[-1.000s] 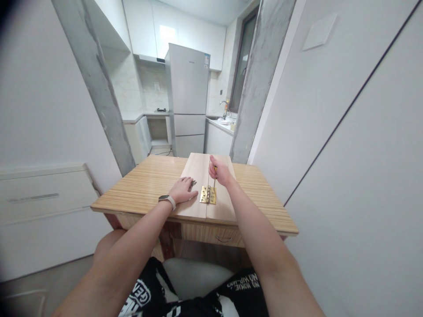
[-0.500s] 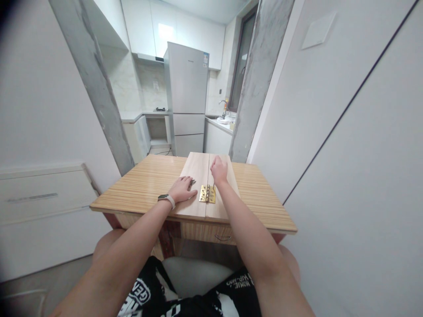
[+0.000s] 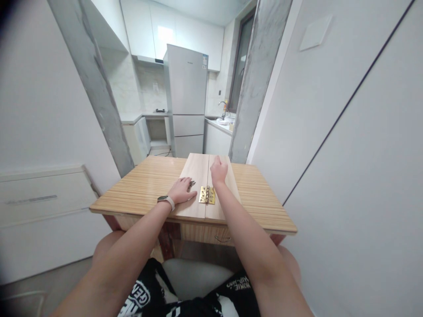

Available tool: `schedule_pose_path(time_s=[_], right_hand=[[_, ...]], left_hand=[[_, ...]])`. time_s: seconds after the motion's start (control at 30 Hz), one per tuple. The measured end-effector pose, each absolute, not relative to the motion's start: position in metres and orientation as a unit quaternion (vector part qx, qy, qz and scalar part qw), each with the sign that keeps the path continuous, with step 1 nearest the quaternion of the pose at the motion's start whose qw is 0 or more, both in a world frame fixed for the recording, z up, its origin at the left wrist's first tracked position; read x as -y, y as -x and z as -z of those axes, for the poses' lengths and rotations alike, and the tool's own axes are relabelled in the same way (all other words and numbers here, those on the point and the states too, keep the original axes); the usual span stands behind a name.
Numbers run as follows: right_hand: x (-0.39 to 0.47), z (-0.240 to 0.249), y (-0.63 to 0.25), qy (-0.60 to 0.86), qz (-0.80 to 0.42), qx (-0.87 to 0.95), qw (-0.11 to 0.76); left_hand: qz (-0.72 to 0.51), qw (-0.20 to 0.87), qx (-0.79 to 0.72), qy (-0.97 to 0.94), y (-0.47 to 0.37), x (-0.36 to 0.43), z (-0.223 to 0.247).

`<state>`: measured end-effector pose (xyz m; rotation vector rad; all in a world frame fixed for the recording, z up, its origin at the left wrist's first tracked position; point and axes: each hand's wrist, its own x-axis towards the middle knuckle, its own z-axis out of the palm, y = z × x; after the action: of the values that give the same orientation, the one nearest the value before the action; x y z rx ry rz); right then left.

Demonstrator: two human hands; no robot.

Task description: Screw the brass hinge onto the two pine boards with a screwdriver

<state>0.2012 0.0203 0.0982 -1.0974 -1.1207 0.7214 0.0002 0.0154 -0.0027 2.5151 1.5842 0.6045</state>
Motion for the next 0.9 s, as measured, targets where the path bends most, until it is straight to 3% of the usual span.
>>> schedule_pose_path(time_s=[0.2, 0.33, 0.6, 0.9], right_hand=[[-0.007, -0.121, -0.213, 0.426, -0.334, 0.467, 0.699], [0.013, -0.129, -0.231, 0.454, -0.314, 0.475, 0.685], [0.049, -0.105, -0.262, 0.492, -0.317, 0.428, 0.688], [0.055, -0.093, -0.264, 0.480, -0.335, 0.409, 0.700]], left_hand=[[-0.203, 0.061, -0.517, -0.829, 0.000, -0.016, 0.003], [-0.222, 0.079, -0.519, -0.822, 0.002, -0.016, 0.001], [-0.288, 0.074, -0.565, -0.770, 0.003, -0.012, -0.011], [-0.258, 0.091, -0.604, -0.748, -0.001, -0.012, -0.007]])
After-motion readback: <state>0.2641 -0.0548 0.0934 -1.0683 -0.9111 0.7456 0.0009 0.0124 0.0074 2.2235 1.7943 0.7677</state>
